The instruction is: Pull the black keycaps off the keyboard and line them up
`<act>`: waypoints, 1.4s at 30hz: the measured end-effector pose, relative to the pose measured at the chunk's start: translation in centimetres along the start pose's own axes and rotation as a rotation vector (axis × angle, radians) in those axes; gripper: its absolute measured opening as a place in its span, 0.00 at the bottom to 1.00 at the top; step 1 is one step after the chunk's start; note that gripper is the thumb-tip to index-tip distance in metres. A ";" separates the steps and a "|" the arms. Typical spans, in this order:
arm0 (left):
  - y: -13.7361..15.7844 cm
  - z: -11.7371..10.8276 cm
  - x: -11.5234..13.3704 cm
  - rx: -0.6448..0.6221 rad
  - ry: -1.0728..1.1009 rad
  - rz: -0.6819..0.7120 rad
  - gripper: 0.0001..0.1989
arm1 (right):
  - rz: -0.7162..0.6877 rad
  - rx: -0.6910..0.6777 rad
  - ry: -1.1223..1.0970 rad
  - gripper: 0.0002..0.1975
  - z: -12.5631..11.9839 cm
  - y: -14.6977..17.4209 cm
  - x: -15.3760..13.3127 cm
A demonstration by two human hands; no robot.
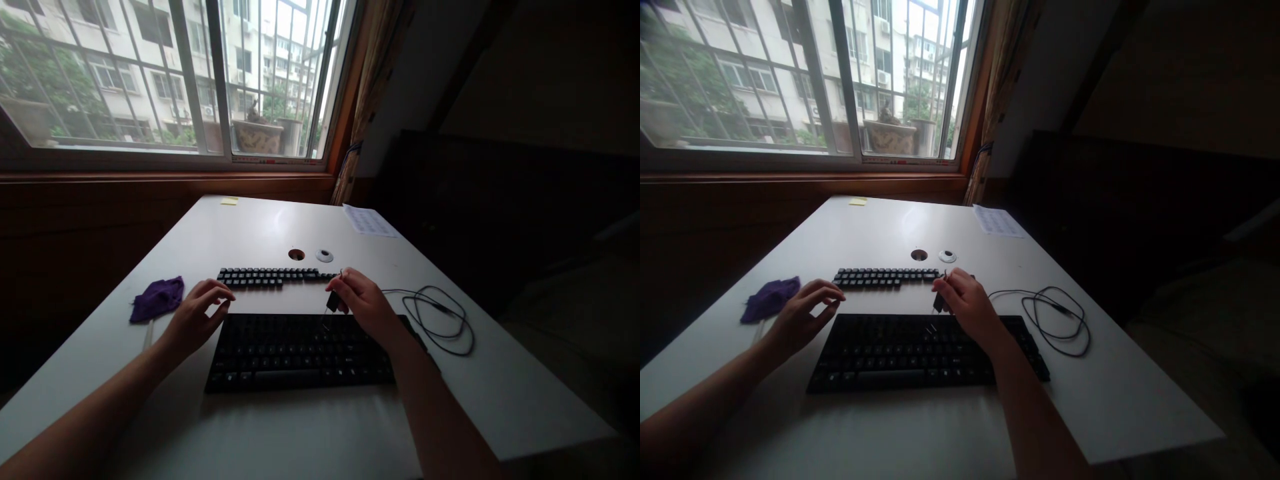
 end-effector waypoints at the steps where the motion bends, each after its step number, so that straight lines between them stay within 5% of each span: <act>1: 0.0 0.1 0.0 -0.010 0.004 0.008 0.07 | 0.029 0.005 -0.016 0.17 0.0 0.7 0.4; 11: -0.1 0.3 0.5 -0.047 -0.035 0.086 0.06 | 0.016 0.058 -0.005 0.16 1.6 2.6 2.2; 17: -0.1 0.5 0.3 -0.067 -0.035 0.070 0.06 | -0.076 -0.054 0.098 0.18 2.4 2.9 1.1; 27: -0.1 0.5 0.7 -0.089 -0.011 0.111 0.06 | 0.001 -0.056 0.105 0.22 2.7 2.6 2.0; 37: 0.4 1.4 0.9 -0.285 0.025 0.163 0.08 | 0.237 0.122 -0.130 0.25 3.6 2.0 5.8; 42: 0.4 1.5 0.8 -0.283 0.005 0.195 0.07 | 0.167 0.131 -0.149 0.23 3.6 2.2 5.4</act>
Point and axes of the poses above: each hand's wrist, its own y-axis away from the middle knuckle, its own z-axis out of the palm, x = y × z, the point moved 4 cm from there along -y, towards the middle knuckle, and after that the axes turned 1 degree about z, right-handed, at the moved point
